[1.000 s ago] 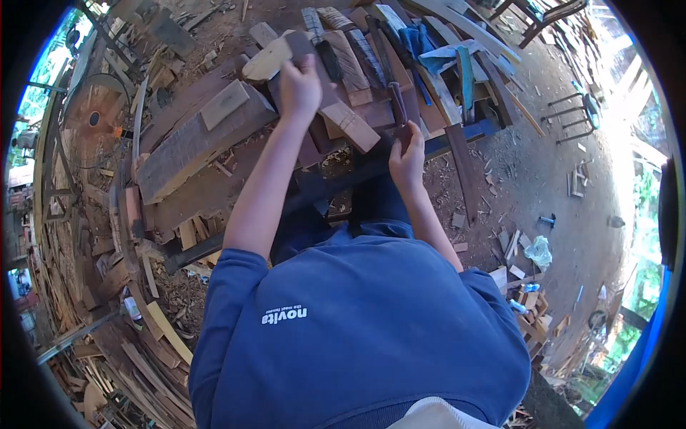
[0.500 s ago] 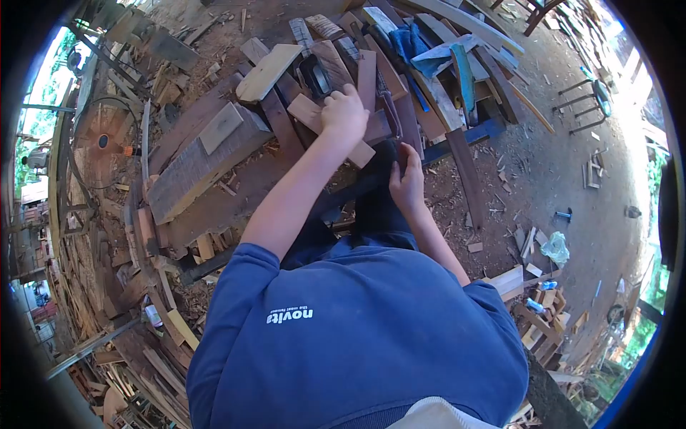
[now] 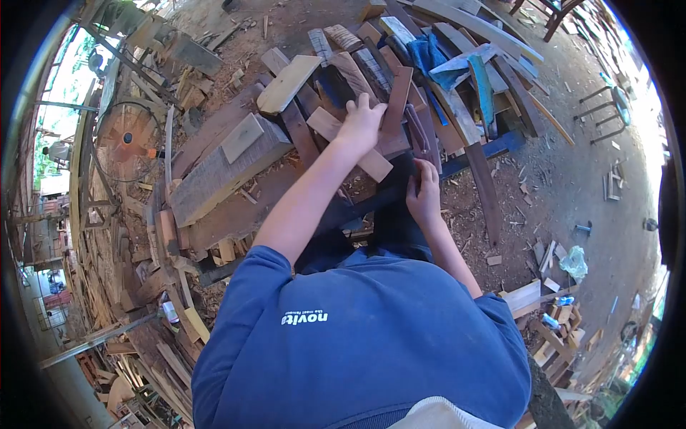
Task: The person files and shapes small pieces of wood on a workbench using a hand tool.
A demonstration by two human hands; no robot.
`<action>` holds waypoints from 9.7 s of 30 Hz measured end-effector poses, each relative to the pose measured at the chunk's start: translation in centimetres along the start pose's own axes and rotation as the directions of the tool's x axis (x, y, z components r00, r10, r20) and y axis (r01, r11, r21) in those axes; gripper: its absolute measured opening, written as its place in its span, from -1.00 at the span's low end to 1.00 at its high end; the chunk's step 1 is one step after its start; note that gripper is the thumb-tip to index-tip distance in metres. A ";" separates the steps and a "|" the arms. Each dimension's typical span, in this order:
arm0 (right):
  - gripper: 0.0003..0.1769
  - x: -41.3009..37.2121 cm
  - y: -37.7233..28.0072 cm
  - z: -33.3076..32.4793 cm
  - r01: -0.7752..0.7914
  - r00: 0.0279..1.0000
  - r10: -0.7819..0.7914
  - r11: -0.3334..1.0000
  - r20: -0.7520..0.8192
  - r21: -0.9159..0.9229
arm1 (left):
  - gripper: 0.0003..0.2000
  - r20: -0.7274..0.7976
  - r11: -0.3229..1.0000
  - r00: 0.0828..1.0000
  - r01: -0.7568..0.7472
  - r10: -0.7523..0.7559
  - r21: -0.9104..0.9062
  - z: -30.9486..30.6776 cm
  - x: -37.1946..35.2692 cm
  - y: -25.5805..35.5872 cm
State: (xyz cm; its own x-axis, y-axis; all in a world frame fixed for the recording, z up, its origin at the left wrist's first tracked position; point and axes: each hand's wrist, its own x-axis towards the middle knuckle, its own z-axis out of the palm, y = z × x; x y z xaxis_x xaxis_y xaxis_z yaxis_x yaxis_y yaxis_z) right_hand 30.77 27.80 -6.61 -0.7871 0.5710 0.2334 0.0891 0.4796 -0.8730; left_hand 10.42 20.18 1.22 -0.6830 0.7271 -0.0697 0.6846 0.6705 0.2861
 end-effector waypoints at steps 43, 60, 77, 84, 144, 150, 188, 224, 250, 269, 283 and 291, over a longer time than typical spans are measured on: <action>-0.70 0.0 -0.7 -0.4 0.175 0.984 -0.170 0.968 0.046 -0.179 | -0.83 -0.944 0.766 0.330 -0.607 -0.001 -0.213 -14.8 -3.4 -0.2; -0.64 -0.6 -0.9 0.8 0.071 0.995 -0.061 0.988 0.079 -0.136 | -0.88 -0.649 0.937 0.707 0.350 -0.280 -0.023 -11.0 -17.1 -23.8; -0.73 8.5 -17.7 12.3 0.532 0.775 -0.508 0.846 0.375 0.048 | -0.62 -0.511 0.907 0.787 0.419 -0.347 0.030 -10.8 -22.3 -28.5; -0.52 13.3 -20.9 27.0 0.764 0.523 -0.677 0.642 0.518 0.067 | -0.64 -0.561 0.895 0.754 0.443 -0.343 0.048 -10.5 -22.7 -28.1; -0.76 11.8 -7.0 9.8 0.280 0.958 -0.270 0.782 0.102 -0.557 | -0.67 -0.568 0.864 0.726 0.500 -0.388 0.049 -9.8 -21.8 -27.5; -0.76 11.8 -6.9 9.7 0.289 0.954 -0.279 0.778 0.106 -0.558 | -0.67 -0.594 0.851 0.710 0.519 -0.378 0.079 -9.3 -21.8 -27.6; -0.49 16.5 -16.3 19.5 0.729 0.679 -0.569 0.594 0.464 -0.339 | -0.65 -0.790 0.826 0.553 0.553 -0.264 0.111 -8.2 -18.2 -32.6; -0.58 21.4 2.3 -5.5 0.049 0.788 0.536 0.438 -0.304 0.898 | -0.64 -0.780 0.815 0.581 0.554 -0.232 0.171 -8.3 -18.3 -32.4; -0.79 24.4 -2.4 -1.3 0.036 0.990 -0.085 0.919 -0.109 -0.393 | -0.66 -0.830 0.830 0.538 0.524 -0.147 0.192 -7.8 -18.0 -33.0; -0.48 38.0 0.3 2.6 0.131 0.942 0.110 0.752 0.318 -0.646 | -0.66 -0.822 0.826 0.536 0.540 -0.192 0.160 -8.1 -17.9 -32.3; -0.39 34.5 -2.9 1.4 0.413 0.866 -0.045 0.626 0.498 -0.662 | -0.72 -0.831 0.805 0.542 0.547 -0.129 0.232 -7.8 -18.2 -32.9; -0.52 32.8 -3.3 2.2 0.211 0.973 -0.106 0.764 0.204 -0.610 | -0.77 -0.863 0.778 0.497 0.576 -0.092 0.249 -7.2 -18.0 -29.5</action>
State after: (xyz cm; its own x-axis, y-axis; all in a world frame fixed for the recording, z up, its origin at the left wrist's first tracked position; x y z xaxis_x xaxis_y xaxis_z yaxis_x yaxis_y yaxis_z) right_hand 3.36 43.47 2.97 -0.9001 0.3686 0.2323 0.2739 0.8933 -0.3562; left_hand 0.68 -13.73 0.95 -0.6219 0.1722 0.7639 0.2026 0.9777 -0.0555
